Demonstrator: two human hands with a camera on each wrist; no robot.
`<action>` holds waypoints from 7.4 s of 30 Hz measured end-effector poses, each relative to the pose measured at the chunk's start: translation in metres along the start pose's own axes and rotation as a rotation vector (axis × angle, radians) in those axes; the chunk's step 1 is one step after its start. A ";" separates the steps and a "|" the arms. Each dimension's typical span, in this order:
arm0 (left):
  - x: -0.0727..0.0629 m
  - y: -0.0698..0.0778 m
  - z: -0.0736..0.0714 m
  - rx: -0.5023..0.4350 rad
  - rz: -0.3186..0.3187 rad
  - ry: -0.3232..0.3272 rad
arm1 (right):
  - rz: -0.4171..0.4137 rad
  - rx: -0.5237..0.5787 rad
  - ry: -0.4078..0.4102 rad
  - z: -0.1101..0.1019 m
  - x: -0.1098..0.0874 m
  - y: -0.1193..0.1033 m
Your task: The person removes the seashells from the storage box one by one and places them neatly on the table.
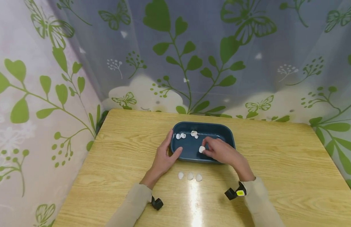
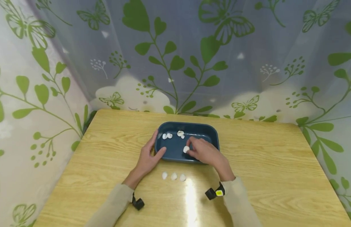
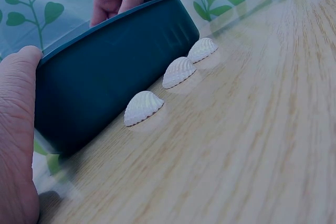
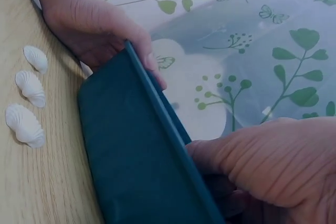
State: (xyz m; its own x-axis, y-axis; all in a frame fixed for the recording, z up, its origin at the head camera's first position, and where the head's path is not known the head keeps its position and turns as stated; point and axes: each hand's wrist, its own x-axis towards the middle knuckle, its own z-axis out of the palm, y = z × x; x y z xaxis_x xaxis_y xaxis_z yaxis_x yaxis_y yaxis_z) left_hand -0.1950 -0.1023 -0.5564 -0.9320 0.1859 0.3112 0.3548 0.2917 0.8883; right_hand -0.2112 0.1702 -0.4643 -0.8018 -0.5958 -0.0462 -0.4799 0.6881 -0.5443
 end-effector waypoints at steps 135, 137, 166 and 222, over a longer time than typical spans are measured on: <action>-0.002 0.002 0.000 0.007 -0.001 0.006 | 0.208 -0.093 0.014 0.025 0.017 0.010; -0.002 0.002 0.000 0.003 -0.008 0.004 | 0.202 -0.095 0.009 0.025 0.017 0.010; -0.002 0.002 -0.002 -0.002 -0.011 -0.005 | 0.170 -0.088 -0.004 0.023 0.019 0.009; -0.001 0.003 -0.002 0.007 -0.002 -0.013 | -0.045 -0.190 -0.003 0.032 0.081 -0.003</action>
State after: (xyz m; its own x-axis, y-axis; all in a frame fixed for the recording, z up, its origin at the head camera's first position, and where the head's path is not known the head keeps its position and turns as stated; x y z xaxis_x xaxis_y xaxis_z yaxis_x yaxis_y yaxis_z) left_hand -0.1934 -0.1035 -0.5533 -0.9317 0.1973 0.3050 0.3534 0.2984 0.8866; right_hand -0.2631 0.1064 -0.4928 -0.7772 -0.6286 -0.0279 -0.5740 0.7265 -0.3778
